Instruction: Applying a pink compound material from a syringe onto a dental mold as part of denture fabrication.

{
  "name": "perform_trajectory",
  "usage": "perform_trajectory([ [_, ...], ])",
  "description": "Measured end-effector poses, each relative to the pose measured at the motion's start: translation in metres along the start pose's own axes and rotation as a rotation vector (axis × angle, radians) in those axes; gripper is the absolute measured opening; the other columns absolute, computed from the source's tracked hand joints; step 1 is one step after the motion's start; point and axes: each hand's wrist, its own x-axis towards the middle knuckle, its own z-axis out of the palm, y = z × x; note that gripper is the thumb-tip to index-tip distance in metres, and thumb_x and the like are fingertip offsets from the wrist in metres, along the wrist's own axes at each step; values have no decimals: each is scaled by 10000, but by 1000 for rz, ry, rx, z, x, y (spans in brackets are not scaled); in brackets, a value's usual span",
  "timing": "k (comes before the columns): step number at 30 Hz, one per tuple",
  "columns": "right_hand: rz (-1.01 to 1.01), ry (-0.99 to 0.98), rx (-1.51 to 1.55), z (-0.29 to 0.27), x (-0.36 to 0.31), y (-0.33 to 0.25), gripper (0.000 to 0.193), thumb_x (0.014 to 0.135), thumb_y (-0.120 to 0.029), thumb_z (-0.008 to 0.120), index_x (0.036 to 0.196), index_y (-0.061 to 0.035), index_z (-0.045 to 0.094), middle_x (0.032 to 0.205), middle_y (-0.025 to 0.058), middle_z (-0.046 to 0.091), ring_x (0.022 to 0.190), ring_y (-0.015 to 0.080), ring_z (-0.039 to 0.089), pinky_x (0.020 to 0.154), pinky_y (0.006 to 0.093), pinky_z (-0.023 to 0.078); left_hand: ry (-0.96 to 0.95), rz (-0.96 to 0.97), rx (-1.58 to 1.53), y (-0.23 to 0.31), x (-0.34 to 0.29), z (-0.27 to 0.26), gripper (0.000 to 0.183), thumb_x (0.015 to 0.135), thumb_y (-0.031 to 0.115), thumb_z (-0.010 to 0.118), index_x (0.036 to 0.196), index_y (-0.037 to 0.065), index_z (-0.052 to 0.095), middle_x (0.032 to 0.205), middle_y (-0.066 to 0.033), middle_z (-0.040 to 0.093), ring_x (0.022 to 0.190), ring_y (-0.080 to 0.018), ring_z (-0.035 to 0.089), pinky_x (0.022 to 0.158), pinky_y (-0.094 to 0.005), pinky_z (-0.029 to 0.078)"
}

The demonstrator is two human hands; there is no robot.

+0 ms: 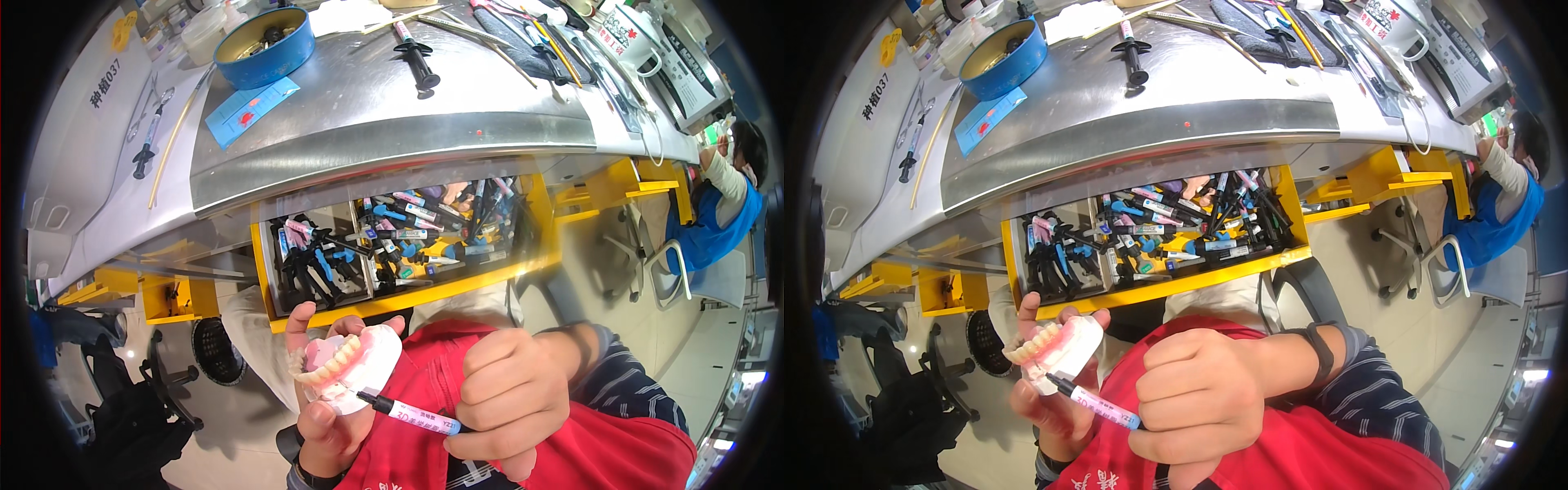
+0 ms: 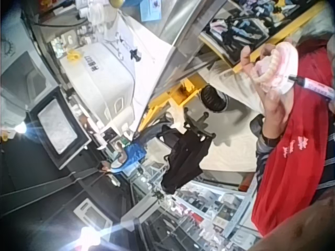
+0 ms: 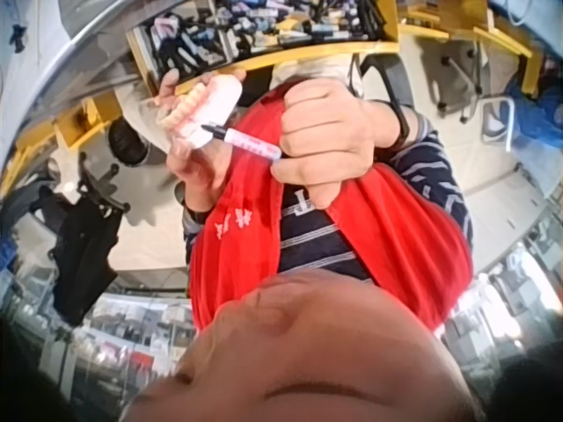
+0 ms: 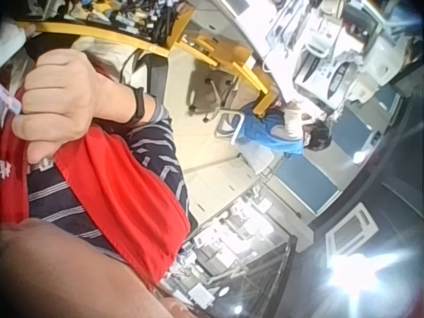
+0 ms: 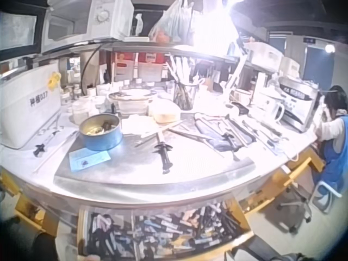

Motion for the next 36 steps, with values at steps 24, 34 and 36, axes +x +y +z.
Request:
perform_trajectory([
  [24, 13, -36, 28, -2, 5, -1, 537, 1028, -356, 372, 755, 17, 643, 618, 55, 504, 458, 110, 424, 412, 242, 287, 0, -16, -9, 2, -2, 2, 952, 637, 315, 771, 1420, 129, 263, 1156, -155, 520, 1167, -409, 522, 1068, -440, 408],
  [34, 21, -46, 38, -2, 6, -1, 542, 1029, -361, 369, 752, 18, 640, 611, 52, 500, 460, 110, 424, 414, 244, 288, 3, -15, 3, 2, -2, 2, 959, 631, 329, 777, 1416, 126, 265, 1148, -156, 526, 1146, -388, 530, 1089, -457, 374],
  [36, 18, -21, 2, -2, 3, -3, 543, 1029, -362, 368, 752, 18, 639, 609, 50, 499, 460, 110, 423, 414, 245, 286, 6, -11, 15, 2, -1, 4, 961, 630, 336, 770, 1417, 118, 262, 1141, -158, 529, 1138, -371, 531, 1097, -468, 358],
])
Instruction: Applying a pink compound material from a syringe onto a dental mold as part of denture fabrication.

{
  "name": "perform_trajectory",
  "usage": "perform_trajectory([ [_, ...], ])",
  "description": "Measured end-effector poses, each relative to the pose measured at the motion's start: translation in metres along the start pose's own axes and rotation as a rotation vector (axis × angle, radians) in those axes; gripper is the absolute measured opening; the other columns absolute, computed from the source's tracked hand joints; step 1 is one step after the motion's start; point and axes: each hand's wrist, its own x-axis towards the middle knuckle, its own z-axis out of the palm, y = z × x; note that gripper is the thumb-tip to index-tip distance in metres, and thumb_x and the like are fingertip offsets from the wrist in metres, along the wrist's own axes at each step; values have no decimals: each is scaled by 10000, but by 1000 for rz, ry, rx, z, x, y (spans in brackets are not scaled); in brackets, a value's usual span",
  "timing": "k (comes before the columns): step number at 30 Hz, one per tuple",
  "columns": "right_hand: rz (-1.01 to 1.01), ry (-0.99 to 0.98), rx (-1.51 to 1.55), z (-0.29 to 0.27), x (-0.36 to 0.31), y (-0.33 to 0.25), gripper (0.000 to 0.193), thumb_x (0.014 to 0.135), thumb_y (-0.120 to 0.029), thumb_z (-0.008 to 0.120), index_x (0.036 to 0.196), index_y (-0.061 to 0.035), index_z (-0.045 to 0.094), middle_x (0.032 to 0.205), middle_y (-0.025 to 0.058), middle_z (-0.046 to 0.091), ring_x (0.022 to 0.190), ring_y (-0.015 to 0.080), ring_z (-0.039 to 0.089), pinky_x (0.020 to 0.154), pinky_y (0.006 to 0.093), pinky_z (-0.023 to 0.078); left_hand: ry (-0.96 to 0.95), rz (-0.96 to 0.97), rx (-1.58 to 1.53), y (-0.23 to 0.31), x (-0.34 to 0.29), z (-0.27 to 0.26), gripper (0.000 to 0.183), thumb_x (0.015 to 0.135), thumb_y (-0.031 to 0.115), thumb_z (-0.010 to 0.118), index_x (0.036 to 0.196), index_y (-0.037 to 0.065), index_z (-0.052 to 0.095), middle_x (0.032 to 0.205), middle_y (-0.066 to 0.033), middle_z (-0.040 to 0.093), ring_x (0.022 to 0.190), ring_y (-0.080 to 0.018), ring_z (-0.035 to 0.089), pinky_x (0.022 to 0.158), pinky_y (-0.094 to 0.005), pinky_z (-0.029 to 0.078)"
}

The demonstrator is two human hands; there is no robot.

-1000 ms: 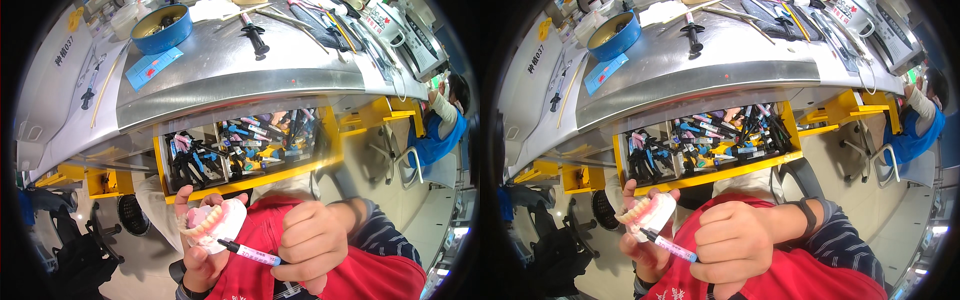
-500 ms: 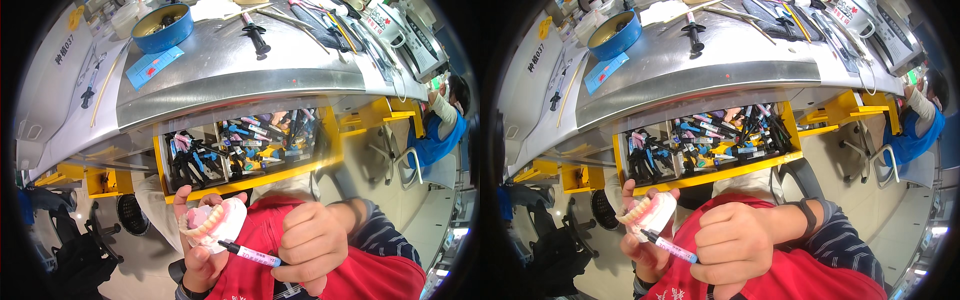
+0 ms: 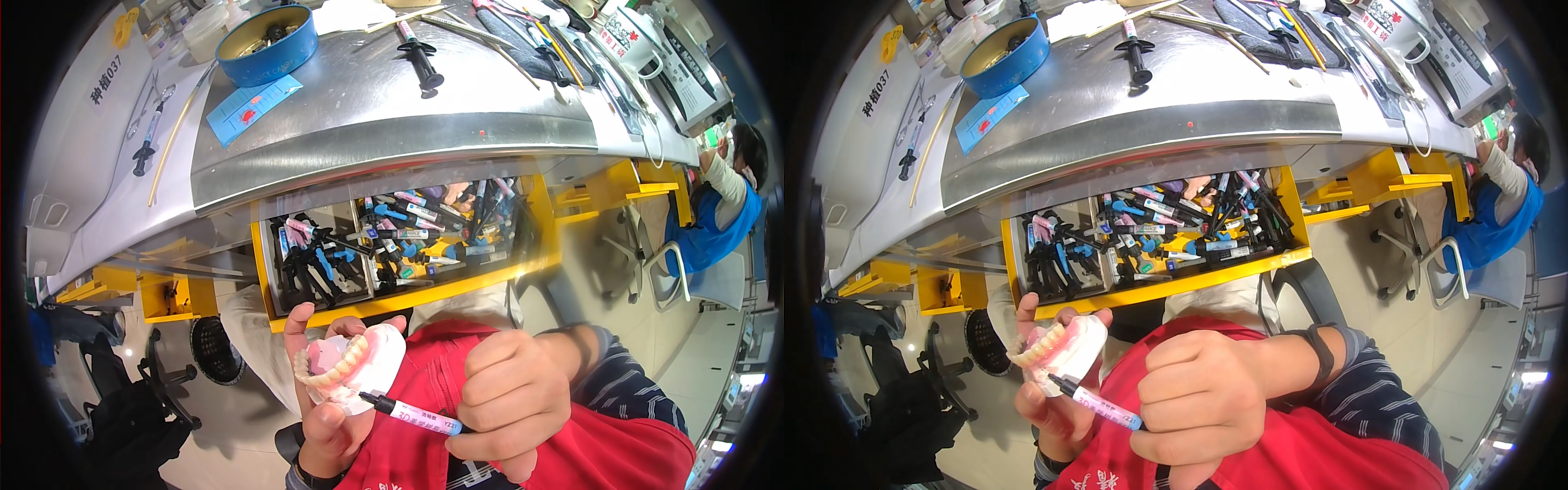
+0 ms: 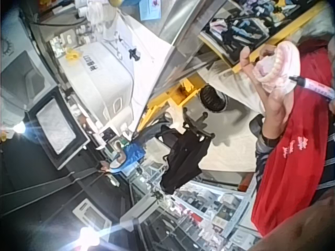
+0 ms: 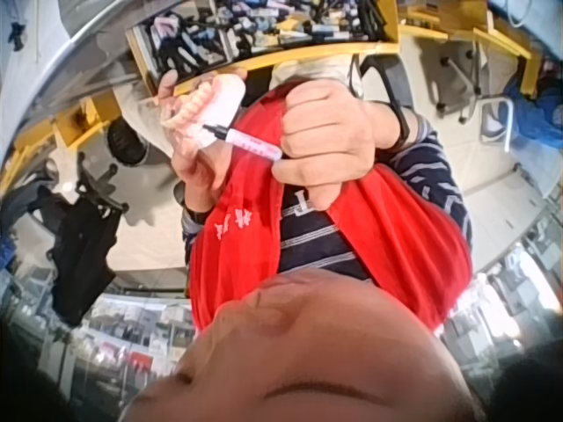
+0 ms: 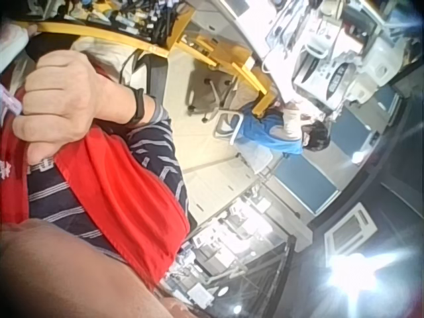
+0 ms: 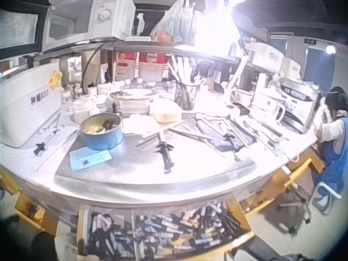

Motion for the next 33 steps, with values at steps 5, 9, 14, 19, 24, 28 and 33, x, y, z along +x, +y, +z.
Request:
perform_trajectory([
  [5, -5, 0, 2, 0, -1, 2, 543, 1029, -365, 369, 753, 16, 641, 609, 49, 499, 457, 111, 420, 414, 246, 283, -6, -10, -7, 0, 0, -2, 977, 629, 342, 785, 1416, 139, 244, 1143, -153, 516, 1148, -390, 516, 1091, -512, 344],
  [9, 0, -29, 27, -2, 2, 1, 543, 1028, -366, 370, 754, 16, 641, 610, 48, 500, 454, 110, 419, 413, 245, 281, -31, -45, -41, 1, 0, -4, 1022, 627, 333, 833, 1417, 198, 199, 1161, -140, 485, 1182, -470, 487, 1079, -587, 321],
  [14, 1, -30, 38, -2, 2, 1, 542, 1028, -367, 373, 754, 16, 641, 610, 48, 500, 457, 108, 421, 413, 242, 281, -25, -56, -38, 2, 0, -3, 1025, 626, 335, 835, 1417, 199, 197, 1163, -138, 484, 1183, -474, 486, 1077, -589, 324],
  [19, -8, -26, 35, 0, 3, 2, 538, 1026, -365, 380, 748, 15, 639, 608, 46, 498, 461, 106, 424, 414, 241, 283, -25, -64, -29, 3, 0, -4, 1026, 628, 340, 834, 1417, 207, 193, 1169, -135, 482, 1185, -475, 484, 1076, -591, 324],
  [24, -9, -17, 20, 1, 2, 2, 539, 1026, -361, 380, 739, 16, 637, 606, 46, 497, 461, 106, 425, 415, 242, 283, -28, -69, -30, 3, 0, -4, 1029, 626, 342, 838, 1418, 212, 193, 1176, -134, 476, 1181, -463, 487, 1083, -599, 310],
  [28, -4, -23, 33, 0, 2, 1, 543, 1027, -361, 378, 737, 18, 637, 603, 46, 497, 458, 106, 421, 414, 242, 282, -6, 4, -19, 0, 0, -2, 947, 627, 331, 745, 1414, 102, 273, 1122, -171, 543, 1121, -359, 541, 1088, -483, 371],
  [33, 1, -28, 32, -2, 3, 1, 546, 1027, -362, 374, 742, 20, 639, 602, 48, 498, 455, 107, 418, 413, 242, 281, 0, 6, -19, 0, 0, 1, 940, 629, 342, 728, 1410, 84, 274, 1079, -152, 542, 1103, -286, 532, 1072, -524, 381],
])
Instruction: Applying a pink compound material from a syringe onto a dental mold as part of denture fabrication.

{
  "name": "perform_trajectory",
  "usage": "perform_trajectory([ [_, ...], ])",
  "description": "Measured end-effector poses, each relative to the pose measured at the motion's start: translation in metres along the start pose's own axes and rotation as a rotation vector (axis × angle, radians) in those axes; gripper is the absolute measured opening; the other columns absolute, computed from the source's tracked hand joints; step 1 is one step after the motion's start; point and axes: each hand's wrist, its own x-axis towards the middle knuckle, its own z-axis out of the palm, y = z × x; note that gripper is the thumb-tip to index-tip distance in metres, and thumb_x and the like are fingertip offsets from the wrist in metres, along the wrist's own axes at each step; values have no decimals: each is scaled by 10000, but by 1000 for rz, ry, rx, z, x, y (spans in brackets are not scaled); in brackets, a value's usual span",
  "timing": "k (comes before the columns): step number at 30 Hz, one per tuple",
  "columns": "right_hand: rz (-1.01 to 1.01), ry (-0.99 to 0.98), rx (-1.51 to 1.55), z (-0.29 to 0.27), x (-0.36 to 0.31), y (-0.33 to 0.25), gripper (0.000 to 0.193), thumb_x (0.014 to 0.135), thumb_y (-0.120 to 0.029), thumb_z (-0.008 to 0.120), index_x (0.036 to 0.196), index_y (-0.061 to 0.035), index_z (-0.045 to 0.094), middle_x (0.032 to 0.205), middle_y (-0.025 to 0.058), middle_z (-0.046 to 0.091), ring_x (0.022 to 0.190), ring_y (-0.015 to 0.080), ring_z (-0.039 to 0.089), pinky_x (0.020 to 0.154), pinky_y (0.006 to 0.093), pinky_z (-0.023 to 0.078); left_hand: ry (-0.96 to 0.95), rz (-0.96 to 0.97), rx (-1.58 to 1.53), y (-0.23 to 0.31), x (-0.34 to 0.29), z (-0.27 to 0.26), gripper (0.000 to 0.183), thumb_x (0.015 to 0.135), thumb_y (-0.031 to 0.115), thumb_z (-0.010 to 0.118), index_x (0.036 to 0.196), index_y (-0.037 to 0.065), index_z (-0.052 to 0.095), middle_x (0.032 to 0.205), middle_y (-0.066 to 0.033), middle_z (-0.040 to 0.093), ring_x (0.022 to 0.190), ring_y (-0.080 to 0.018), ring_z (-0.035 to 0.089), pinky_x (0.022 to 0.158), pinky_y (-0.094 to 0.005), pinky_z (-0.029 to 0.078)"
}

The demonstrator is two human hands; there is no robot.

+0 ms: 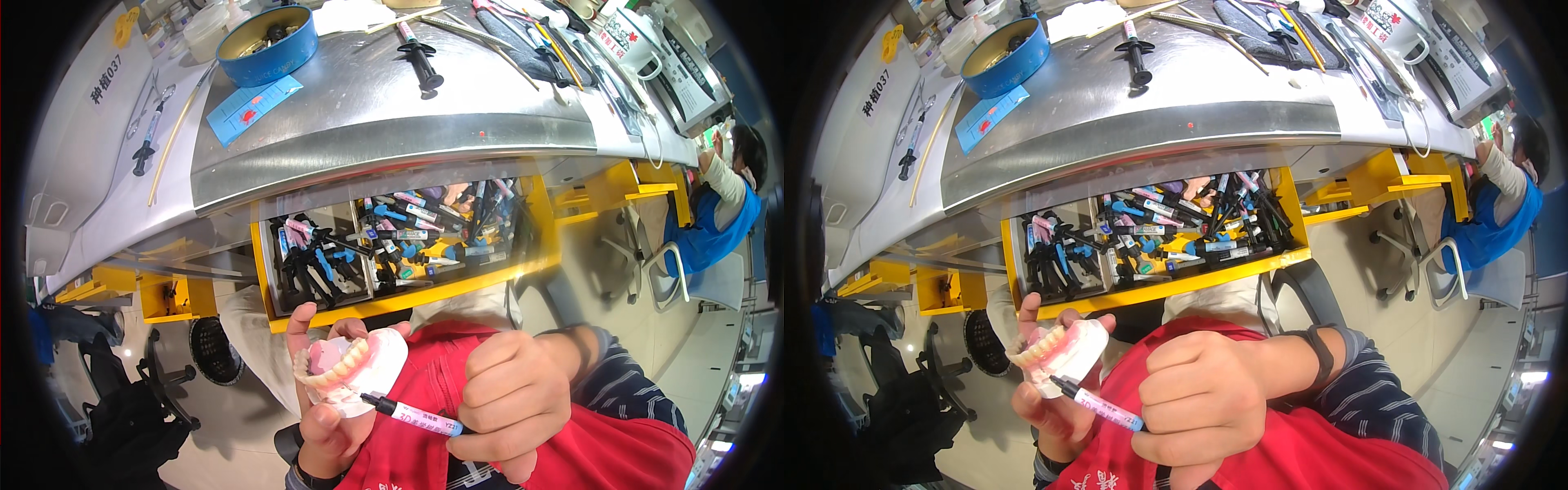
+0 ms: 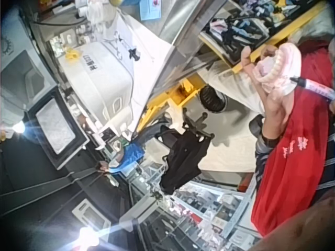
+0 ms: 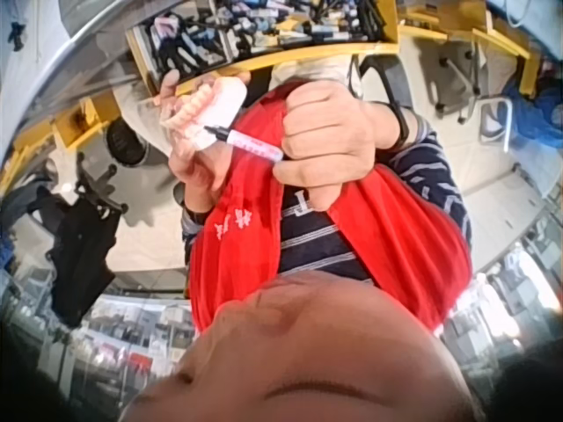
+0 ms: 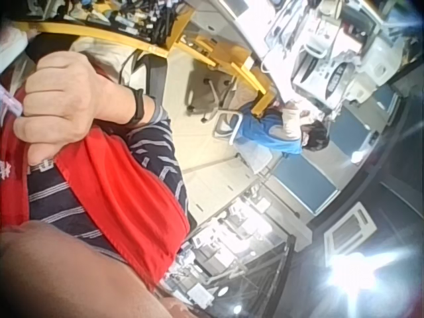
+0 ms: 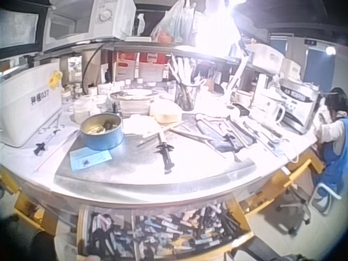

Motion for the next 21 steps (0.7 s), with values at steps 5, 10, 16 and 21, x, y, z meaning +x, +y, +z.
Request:
perform_trajectory([
  [5, -4, 5, -5, 0, -1, 0, 541, 1027, -362, 376, 746, 18, 639, 606, 49, 500, 456, 109, 420, 414, 245, 282, 18, 2, -17, 1, -1, 4, 933, 636, 347, 723, 1409, 79, 273, 1042, -136, 532, 1097, -264, 521, 1067, -540, 388],
  [10, -2, 11, 0, 0, -1, 0, 536, 1026, -359, 379, 746, 18, 637, 607, 49, 497, 458, 108, 420, 415, 250, 282, -24, -101, -37, 4, -1, -3, 1018, 622, 351, 809, 1430, 204, 206, 1195, -128, 434, 1168, -526, 475, 1060, -613, 335],
  [16, -120, -80, -38, -13, 3, 6, 459, 982, -379, 481, 798, 17, 624, 656, 74, 510, 530, 179, 490, 473, 292, 357, -33, -29, -95, 0, -1, -3, 927, 644, 294, 733, 1418, 105, 260, 1141, -182, 459, 1101, -309, 533, 1094, -518, 372],
  [21, -87, 175, -88, 7, -4, 2, 366, 953, -222, 465, 708, 20, 589, 604, 32, 416, 483, 154, 426, 431, 279, 303, -49, -28, -132, -1, 0, -5, 933, 645, 281, 728, 1424, 94, 250, 1147, -190, 443, 1125, -312, 511, 1102, -526, 359],
])
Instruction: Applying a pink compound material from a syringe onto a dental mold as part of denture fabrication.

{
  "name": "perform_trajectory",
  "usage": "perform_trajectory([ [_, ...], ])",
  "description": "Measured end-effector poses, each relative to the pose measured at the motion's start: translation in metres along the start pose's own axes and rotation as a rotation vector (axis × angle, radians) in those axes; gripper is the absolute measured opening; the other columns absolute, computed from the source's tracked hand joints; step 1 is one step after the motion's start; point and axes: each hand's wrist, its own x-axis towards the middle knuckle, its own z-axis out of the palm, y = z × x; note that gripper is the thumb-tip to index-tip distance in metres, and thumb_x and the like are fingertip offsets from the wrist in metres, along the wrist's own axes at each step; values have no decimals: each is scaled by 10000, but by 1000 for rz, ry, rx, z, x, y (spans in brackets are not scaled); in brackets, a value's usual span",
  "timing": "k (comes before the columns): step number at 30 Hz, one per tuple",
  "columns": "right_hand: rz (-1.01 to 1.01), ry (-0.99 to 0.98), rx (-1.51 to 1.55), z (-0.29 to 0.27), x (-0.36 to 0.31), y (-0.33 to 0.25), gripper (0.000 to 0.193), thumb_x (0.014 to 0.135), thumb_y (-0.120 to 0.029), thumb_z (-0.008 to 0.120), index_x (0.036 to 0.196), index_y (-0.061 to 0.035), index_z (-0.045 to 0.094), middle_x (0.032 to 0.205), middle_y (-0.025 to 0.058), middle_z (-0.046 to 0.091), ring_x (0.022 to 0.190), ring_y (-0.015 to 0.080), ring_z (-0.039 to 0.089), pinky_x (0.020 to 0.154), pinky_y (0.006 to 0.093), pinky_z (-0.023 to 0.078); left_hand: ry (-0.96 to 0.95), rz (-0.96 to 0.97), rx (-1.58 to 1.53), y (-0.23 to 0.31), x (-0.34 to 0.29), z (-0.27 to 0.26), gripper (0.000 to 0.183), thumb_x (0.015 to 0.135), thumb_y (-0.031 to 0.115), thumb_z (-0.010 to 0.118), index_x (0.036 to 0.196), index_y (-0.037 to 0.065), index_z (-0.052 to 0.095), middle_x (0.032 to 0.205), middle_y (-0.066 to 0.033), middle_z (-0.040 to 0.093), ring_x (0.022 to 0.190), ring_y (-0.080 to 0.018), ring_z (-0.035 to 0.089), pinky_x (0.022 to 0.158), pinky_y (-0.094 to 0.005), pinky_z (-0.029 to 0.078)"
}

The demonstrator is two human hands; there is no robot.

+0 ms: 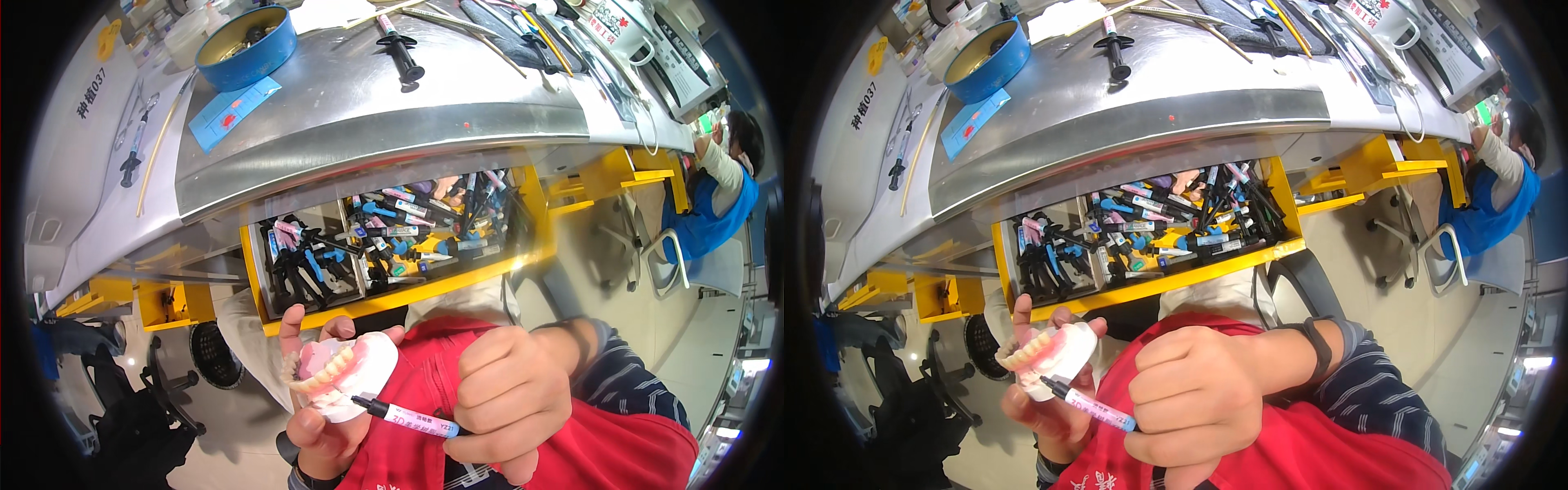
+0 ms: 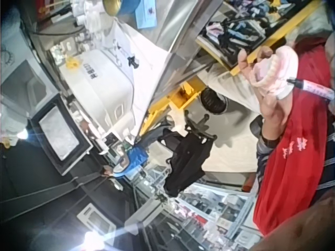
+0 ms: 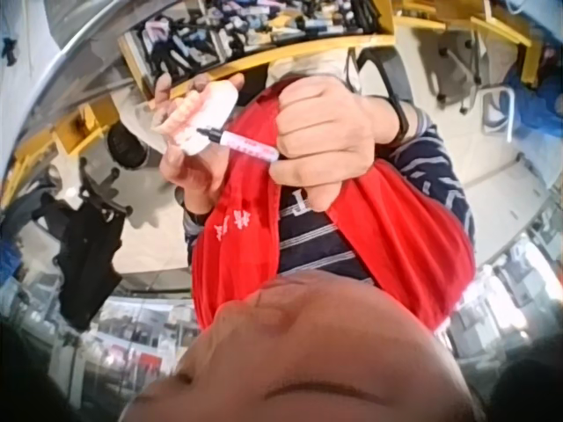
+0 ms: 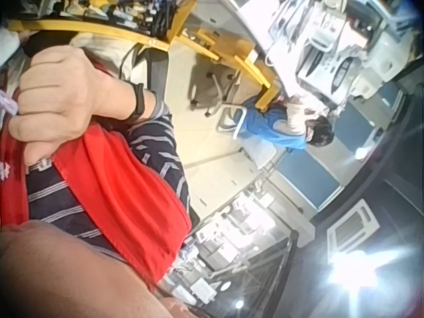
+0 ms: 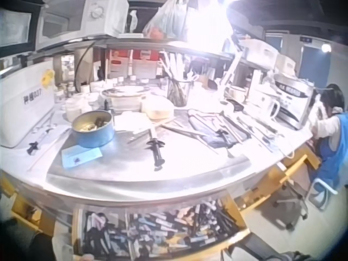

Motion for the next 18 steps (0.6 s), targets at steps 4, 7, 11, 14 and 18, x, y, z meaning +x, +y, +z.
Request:
perform_trajectory([
  [4, 60, 15, 12, -1, 0, -2, 265, 894, -134, 487, 706, 26, 583, 619, 30, 394, 500, 160, 424, 434, 282, 312, 4, 8, 3, 0, 0, 2, 941, 646, 275, 730, 1429, 88, 243, 1148, -193, 438, 1128, -321, 506, 1100, -527, 361],
  [7, 68, 11, 17, -1, 1, -3, 261, 891, -130, 487, 705, 26, 582, 614, 27, 382, 497, 161, 423, 433, 282, 314, 7, 2, 17, -1, 0, 2, 951, 643, 282, 738, 1431, 89, 242, 1150, -193, 438, 1133, -326, 503, 1097, -531, 363],
  [11, -44, -52, 51, -2, 2, 8, 501, 1013, -350, 419, 734, 18, 616, 600, 52, 482, 466, 145, 440, 427, 273, 302, 8, 4, 27, -1, 0, 1, 971, 633, 292, 752, 1434, 89, 241, 1157, -191, 433, 1131, -329, 502, 1093, -533, 368],
  [14, 87, -113, 86, -7, 5, 0, 438, 976, -277, 413, 734, 25, 618, 613, 47, 457, 474, 132, 421, 421, 262, 290, 14, 2, 33, -1, 0, 2, 980, 629, 299, 757, 1435, 89, 240, 1160, -188, 429, 1125, -328, 503, 1088, -533, 374],
  [18, 75, 1, 29, -2, 1, -3, 219, 862, -95, 487, 707, 28, 581, 608, 26, 372, 493, 160, 418, 431, 282, 314, 22, -1, 31, 0, -1, 3, 983, 627, 306, 758, 1434, 91, 239, 1157, -187, 427, 1122, -326, 504, 1083, -534, 380],
])
